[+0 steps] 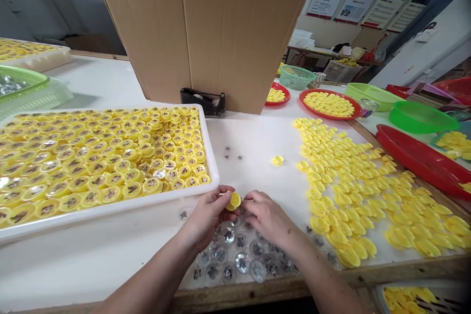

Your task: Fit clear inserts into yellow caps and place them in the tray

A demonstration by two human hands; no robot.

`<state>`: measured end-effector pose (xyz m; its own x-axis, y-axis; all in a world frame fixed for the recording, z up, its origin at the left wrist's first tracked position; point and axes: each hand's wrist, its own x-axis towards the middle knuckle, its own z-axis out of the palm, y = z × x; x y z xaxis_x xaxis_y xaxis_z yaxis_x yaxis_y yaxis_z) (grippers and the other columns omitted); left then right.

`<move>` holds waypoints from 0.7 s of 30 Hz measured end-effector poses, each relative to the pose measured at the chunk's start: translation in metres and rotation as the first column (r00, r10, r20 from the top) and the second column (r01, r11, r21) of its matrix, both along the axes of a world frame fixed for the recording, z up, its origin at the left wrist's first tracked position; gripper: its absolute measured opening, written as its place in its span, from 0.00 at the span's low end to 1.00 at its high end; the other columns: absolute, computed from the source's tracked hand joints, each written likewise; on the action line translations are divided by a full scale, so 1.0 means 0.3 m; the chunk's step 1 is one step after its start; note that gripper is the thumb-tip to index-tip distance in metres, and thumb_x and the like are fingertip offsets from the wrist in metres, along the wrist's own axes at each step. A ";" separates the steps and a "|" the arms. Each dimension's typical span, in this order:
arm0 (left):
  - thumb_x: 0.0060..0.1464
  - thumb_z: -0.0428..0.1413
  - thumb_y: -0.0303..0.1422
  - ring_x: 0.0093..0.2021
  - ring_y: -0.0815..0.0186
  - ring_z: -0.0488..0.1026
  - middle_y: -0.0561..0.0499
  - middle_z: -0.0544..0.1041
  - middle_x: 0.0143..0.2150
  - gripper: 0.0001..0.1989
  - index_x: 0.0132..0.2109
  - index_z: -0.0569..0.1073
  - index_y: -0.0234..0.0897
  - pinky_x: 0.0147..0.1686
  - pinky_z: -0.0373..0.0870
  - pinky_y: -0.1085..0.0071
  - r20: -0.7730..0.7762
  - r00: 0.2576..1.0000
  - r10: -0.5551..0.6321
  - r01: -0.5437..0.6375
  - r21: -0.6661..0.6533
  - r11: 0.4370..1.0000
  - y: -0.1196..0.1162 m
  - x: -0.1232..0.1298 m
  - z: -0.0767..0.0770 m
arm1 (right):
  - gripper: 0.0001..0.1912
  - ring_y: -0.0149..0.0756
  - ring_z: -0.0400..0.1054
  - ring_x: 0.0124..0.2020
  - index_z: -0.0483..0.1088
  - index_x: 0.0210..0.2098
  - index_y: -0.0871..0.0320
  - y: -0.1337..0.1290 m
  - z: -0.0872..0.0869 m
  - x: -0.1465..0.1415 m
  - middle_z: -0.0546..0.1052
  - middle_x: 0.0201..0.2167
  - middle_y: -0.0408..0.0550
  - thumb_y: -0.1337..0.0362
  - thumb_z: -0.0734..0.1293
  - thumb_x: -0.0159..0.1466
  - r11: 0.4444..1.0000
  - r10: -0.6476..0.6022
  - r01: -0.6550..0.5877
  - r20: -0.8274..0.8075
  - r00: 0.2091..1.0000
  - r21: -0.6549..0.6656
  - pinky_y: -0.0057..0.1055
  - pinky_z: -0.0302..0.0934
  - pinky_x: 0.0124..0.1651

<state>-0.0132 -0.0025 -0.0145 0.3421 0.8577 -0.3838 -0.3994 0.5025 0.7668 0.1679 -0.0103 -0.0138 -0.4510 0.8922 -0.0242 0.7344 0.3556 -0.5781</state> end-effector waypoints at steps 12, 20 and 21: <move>0.59 0.51 0.29 0.30 0.68 0.75 0.42 0.75 0.38 0.11 0.48 0.69 0.30 0.30 0.71 0.77 0.121 0.992 0.024 -0.009 -0.122 0.992 -0.012 0.019 -0.003 | 0.03 0.31 0.65 0.27 0.71 0.30 0.56 -0.039 0.024 0.078 0.69 0.25 0.40 0.64 0.67 0.58 0.953 -0.271 0.228 -0.224 0.936 -0.199 0.29 0.59 0.30; 0.58 0.51 0.29 0.27 0.70 0.74 0.42 0.75 0.38 0.09 0.45 0.69 0.31 0.26 0.69 0.78 0.101 0.995 -0.017 0.032 -0.154 0.988 -0.017 0.025 -0.009 | 0.13 0.32 0.71 0.24 0.62 0.44 0.55 -0.046 0.011 0.068 0.70 0.25 0.39 0.60 0.61 0.61 0.875 -0.374 0.195 -0.362 0.854 -0.443 0.27 0.63 0.25; 0.58 0.51 0.29 0.27 0.70 0.74 0.42 0.76 0.38 0.09 0.45 0.69 0.31 0.26 0.69 0.78 0.098 0.995 -0.015 0.030 -0.155 0.988 -0.017 0.025 -0.008 | 0.13 0.31 0.71 0.24 0.61 0.45 0.54 -0.043 0.011 0.066 0.71 0.26 0.39 0.59 0.60 0.61 0.875 -0.368 0.193 -0.352 0.860 -0.444 0.26 0.63 0.24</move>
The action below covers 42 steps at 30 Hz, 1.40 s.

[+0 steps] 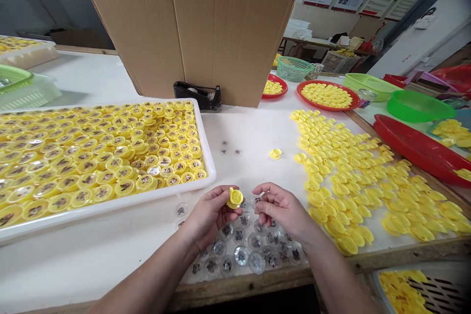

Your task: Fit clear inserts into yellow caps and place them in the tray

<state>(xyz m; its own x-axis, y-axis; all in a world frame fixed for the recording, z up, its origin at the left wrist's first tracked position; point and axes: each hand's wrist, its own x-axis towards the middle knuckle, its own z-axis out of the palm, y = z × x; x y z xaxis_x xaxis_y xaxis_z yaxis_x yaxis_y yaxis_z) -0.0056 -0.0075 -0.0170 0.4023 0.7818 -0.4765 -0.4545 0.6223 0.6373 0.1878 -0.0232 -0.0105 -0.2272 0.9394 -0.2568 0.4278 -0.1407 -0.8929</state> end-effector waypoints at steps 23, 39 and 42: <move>0.57 0.52 0.29 0.25 0.70 0.73 0.42 0.76 0.35 0.09 0.45 0.70 0.30 0.25 0.70 0.78 -0.014 0.999 0.047 -0.047 -0.002 0.999 0.008 -0.004 0.008 | 0.13 0.31 0.66 0.29 0.68 0.39 0.56 0.125 -0.069 0.094 0.69 0.38 0.44 0.71 0.67 0.54 0.958 -0.105 -0.055 0.523 0.846 0.282 0.33 0.61 0.41; 0.58 0.51 0.28 0.28 0.69 0.75 0.44 0.74 0.35 0.08 0.45 0.70 0.31 0.28 0.71 0.77 0.037 0.999 0.035 -0.035 -0.015 0.999 0.000 0.000 0.007 | 0.16 0.30 0.67 0.27 0.66 0.50 0.53 0.046 0.006 0.043 0.70 0.30 0.42 0.59 0.61 0.63 0.996 -0.057 0.065 -0.125 0.990 0.064 0.29 0.63 0.29; 0.58 0.52 0.29 0.29 0.69 0.75 0.46 0.74 0.34 0.08 0.44 0.71 0.31 0.28 0.71 0.78 0.084 0.996 0.014 -0.015 0.017 1.000 -0.004 0.002 0.007 | 0.14 0.27 0.66 0.25 0.66 0.47 0.51 0.036 0.026 -0.010 0.68 0.28 0.38 0.61 0.65 0.61 0.999 -0.029 0.009 -0.417 0.909 -0.049 0.26 0.60 0.27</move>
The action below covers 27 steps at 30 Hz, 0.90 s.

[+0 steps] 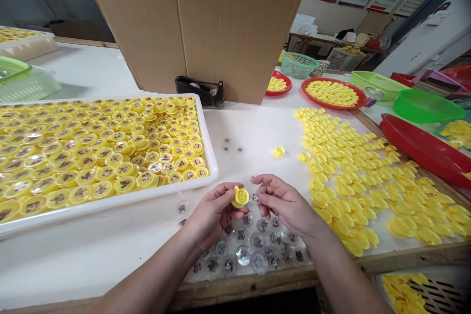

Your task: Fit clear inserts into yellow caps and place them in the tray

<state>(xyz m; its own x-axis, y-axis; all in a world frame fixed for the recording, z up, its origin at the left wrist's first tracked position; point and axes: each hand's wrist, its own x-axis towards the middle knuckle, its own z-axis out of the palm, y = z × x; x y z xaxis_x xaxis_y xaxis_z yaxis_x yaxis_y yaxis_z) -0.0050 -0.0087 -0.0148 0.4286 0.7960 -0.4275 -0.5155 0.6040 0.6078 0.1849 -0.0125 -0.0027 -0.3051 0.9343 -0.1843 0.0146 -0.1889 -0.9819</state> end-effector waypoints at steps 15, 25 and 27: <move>0.51 0.60 0.28 0.36 0.64 0.77 0.43 0.77 0.38 0.10 0.41 0.70 0.31 0.33 0.74 0.77 0.075 0.997 0.002 -0.005 0.044 0.999 -0.003 -0.006 0.009 | 0.11 0.31 0.70 0.31 0.72 0.42 0.52 -0.032 0.054 -0.088 0.72 0.40 0.46 0.69 0.62 0.62 0.924 -0.150 0.019 0.316 0.937 0.382 0.29 0.66 0.34; 0.49 0.63 0.30 0.34 0.69 0.76 0.48 0.76 0.36 0.13 0.40 0.68 0.33 0.35 0.74 0.75 0.079 0.994 -0.070 0.063 0.081 0.995 -0.015 -0.002 -0.008 | 0.16 0.32 0.67 0.33 0.69 0.44 0.54 -0.032 0.118 -0.065 0.70 0.35 0.45 0.76 0.63 0.59 0.810 -0.106 -0.334 0.679 0.726 0.483 0.30 0.62 0.35; 0.49 0.63 0.30 0.34 0.69 0.75 0.49 0.76 0.34 0.14 0.40 0.67 0.34 0.36 0.74 0.75 0.081 0.994 -0.071 0.062 0.105 0.992 -0.016 -0.002 -0.009 | 0.19 0.32 0.67 0.34 0.68 0.47 0.52 -0.032 0.123 -0.067 0.70 0.36 0.44 0.77 0.63 0.60 0.793 -0.092 -0.354 0.672 0.735 0.496 0.29 0.62 0.36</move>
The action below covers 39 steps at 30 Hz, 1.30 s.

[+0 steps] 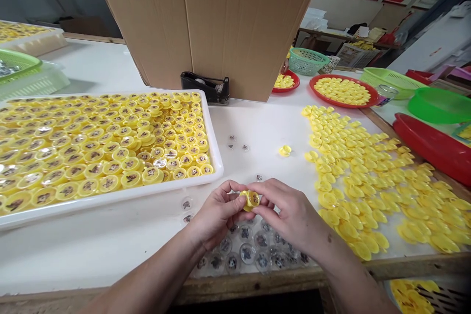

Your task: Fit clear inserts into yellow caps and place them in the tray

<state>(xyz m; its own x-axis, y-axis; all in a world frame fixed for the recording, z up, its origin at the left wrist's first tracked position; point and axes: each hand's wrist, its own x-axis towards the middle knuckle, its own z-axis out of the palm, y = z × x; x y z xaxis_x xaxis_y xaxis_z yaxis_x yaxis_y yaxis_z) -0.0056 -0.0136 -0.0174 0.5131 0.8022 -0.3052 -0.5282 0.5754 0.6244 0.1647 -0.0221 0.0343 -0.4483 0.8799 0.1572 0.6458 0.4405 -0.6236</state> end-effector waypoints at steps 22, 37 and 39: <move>0.47 0.63 0.37 0.42 0.66 0.72 0.46 0.77 0.44 0.25 0.51 0.70 0.33 0.47 0.67 0.67 -0.131 0.989 0.063 -0.048 0.116 0.992 -0.029 0.015 0.012 | 0.11 0.33 0.69 0.30 0.71 0.42 0.60 -0.031 -0.062 -0.049 0.72 0.30 0.47 0.74 0.64 0.60 0.947 -0.170 0.157 0.023 0.985 0.280 0.29 0.65 0.34; 0.48 0.62 0.35 0.38 0.67 0.71 0.48 0.76 0.40 0.17 0.45 0.72 0.34 0.39 0.67 0.72 -0.313 0.946 0.091 0.016 0.323 0.946 -0.023 0.006 0.008 | 0.10 0.34 0.70 0.37 0.71 0.41 0.56 -0.037 -0.111 -0.002 0.75 0.39 0.46 0.64 0.68 0.59 0.888 -0.355 0.134 -0.469 0.809 -0.440 0.31 0.66 0.40; 0.47 0.63 0.35 0.40 0.65 0.72 0.47 0.77 0.41 0.17 0.45 0.74 0.35 0.41 0.68 0.70 -0.329 0.937 0.116 0.008 0.351 0.936 -0.025 0.004 0.007 | 0.09 0.35 0.71 0.36 0.71 0.39 0.57 -0.038 -0.127 -0.005 0.77 0.36 0.46 0.62 0.68 0.59 0.860 -0.393 0.106 -0.514 0.763 -0.500 0.32 0.66 0.40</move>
<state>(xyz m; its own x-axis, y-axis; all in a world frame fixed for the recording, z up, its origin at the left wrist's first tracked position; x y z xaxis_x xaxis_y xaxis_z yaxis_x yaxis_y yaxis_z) -0.0043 -0.0212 -0.0153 0.3806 0.9118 -0.1545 -0.2730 0.2704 0.9232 0.1632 -0.0334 -0.0039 -0.1479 0.9839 -0.0998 0.1415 -0.0788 -0.9868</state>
